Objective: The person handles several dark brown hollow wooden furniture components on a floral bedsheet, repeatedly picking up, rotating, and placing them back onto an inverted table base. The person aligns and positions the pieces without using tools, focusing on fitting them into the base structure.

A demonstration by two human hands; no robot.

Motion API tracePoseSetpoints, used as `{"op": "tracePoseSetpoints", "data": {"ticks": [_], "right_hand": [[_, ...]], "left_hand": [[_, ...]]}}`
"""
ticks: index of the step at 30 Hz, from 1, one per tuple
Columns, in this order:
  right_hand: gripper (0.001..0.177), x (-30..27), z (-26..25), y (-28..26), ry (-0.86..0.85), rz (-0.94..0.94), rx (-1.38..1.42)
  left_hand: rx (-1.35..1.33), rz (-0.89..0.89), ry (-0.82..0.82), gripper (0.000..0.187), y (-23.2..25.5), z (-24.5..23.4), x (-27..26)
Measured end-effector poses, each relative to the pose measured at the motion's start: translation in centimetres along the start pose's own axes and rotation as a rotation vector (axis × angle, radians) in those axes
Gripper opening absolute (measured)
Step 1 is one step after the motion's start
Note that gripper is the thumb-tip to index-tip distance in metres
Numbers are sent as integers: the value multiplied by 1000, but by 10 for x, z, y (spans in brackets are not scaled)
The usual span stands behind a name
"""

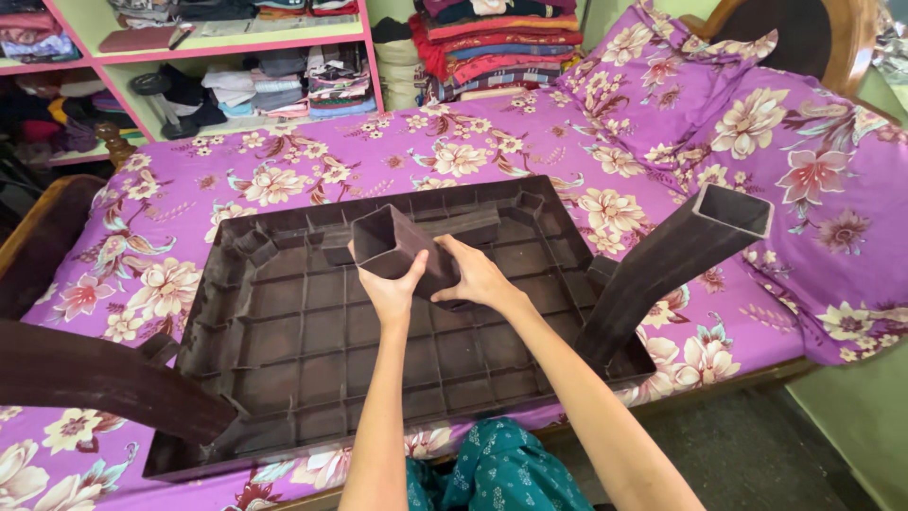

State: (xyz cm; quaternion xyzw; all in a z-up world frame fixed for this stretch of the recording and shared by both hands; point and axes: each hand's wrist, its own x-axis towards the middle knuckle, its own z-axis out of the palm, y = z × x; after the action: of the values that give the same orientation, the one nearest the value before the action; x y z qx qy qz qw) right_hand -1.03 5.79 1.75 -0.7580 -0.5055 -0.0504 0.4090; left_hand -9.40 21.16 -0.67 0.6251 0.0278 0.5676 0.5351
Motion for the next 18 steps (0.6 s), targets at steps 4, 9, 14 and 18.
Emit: {"op": "tracePoseSetpoints", "data": {"ticks": [4, 9, 14, 18], "right_hand": [[98, -4, 0, 15, -30, 81, -20], [71, -6, 22, 37, 28, 399, 903], [46, -26, 39, 55, 95, -13, 237], [40, -27, 38, 66, 82, -128, 280]], "left_hand": [[-16, 52, -97, 91, 32, 4, 1], [57, 132, -306, 98, 58, 17, -2], [172, 305, -396, 96, 68, 12, -5], [195, 306, -429, 92, 74, 3, -7]]}}
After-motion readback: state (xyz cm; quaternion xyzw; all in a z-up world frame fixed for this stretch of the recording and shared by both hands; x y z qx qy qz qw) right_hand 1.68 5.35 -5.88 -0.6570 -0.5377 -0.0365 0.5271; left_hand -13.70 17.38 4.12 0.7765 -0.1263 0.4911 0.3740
